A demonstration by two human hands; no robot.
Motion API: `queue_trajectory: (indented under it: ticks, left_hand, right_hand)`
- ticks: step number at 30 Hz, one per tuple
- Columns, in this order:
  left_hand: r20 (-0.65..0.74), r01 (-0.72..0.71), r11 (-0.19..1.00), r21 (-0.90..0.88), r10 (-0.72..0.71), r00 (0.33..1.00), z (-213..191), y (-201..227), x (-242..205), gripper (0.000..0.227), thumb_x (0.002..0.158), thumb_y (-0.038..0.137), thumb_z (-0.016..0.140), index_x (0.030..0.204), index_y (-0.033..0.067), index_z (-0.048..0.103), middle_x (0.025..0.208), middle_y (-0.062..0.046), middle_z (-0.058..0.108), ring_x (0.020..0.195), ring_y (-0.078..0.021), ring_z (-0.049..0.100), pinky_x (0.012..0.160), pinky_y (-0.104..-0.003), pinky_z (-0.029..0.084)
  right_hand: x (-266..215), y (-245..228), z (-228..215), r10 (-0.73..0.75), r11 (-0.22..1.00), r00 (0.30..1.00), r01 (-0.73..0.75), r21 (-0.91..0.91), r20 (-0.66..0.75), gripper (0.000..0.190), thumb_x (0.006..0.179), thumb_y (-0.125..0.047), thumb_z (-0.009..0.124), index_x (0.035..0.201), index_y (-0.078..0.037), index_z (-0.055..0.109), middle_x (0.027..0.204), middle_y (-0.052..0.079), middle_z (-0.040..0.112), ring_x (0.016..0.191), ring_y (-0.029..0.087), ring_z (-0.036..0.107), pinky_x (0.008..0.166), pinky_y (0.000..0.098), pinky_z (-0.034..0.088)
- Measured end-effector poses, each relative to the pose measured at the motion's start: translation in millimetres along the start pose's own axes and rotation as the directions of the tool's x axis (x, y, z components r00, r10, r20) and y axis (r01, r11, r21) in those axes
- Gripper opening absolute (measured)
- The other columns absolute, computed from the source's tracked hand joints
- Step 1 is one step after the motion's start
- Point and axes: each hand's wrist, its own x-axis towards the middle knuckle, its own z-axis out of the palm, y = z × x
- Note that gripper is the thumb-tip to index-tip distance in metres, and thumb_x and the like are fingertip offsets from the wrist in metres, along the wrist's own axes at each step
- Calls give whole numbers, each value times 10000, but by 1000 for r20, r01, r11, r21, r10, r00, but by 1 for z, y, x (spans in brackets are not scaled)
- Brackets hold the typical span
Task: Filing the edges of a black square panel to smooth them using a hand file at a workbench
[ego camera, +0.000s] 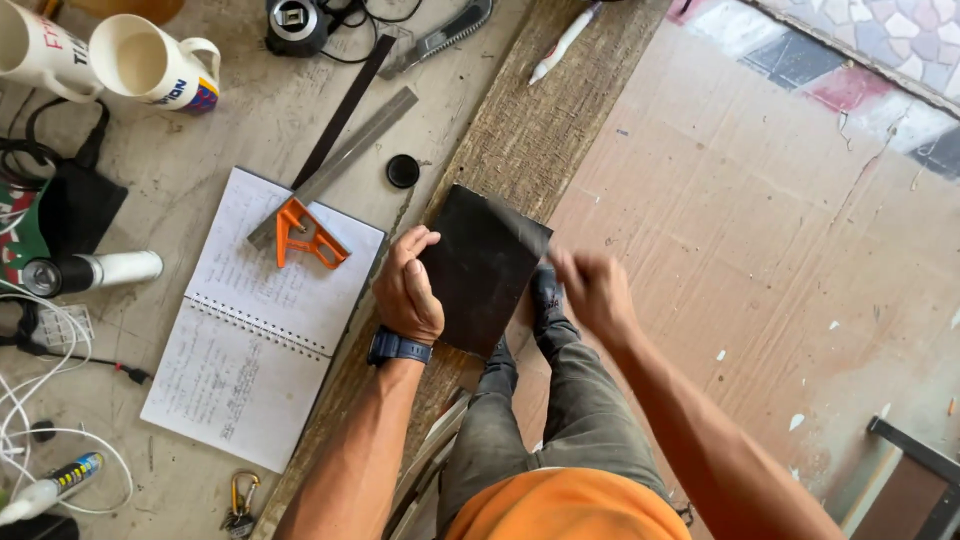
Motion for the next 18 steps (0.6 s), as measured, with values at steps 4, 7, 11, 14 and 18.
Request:
queue_trajectory:
  ticks: [4,7,11,14,18]
  left_hand:
    - [-6,-24,1000,-9,24,1000,-7,9,-1,499,1058,271,260,1244,71,677,1045,-36,792,981,-233,754,897,-331,569]
    - [-21,-22,1000,3,22,1000,0,6,12,511,1060,277,252,1235,62,680,1041,-47,793,967,-243,756,887,-339,572]
    - [4,-1,1000,21,1,1000,-2,5,0,531,1060,307,235,1240,73,676,1052,-22,791,984,-222,755,895,-327,567]
    - [-20,-22,1000,10,22,1000,2,4,6,496,1063,289,270,1243,75,680,1053,-23,792,986,-227,753,899,-324,565]
    - [-16,2,999,52,-1,1000,-3,8,0,484,1057,275,281,1238,88,690,1052,-15,793,975,-218,755,901,-325,569]
  right_hand:
    - [24,-5,-20,-72,997,992,70,-21,-108,499,1056,-445,568,703,-134,735,653,150,699,679,362,705,639,438,523]
    - [-2,-19,-27,57,996,998,-57,-64,1,491,1021,-470,572,723,-121,746,671,149,721,738,384,720,679,468,534]
    - [15,-31,-15,74,997,995,-74,4,-62,476,1051,-394,553,746,-89,755,701,196,724,745,398,732,700,478,534]
    - [47,-19,-29,98,995,992,-99,-20,-79,508,1026,-569,586,771,-165,758,718,119,721,775,353,727,708,459,536]
    - [-12,-33,-33,210,978,978,-210,-3,11,458,1016,-425,602,763,-93,789,736,193,758,757,387,749,711,481,555]
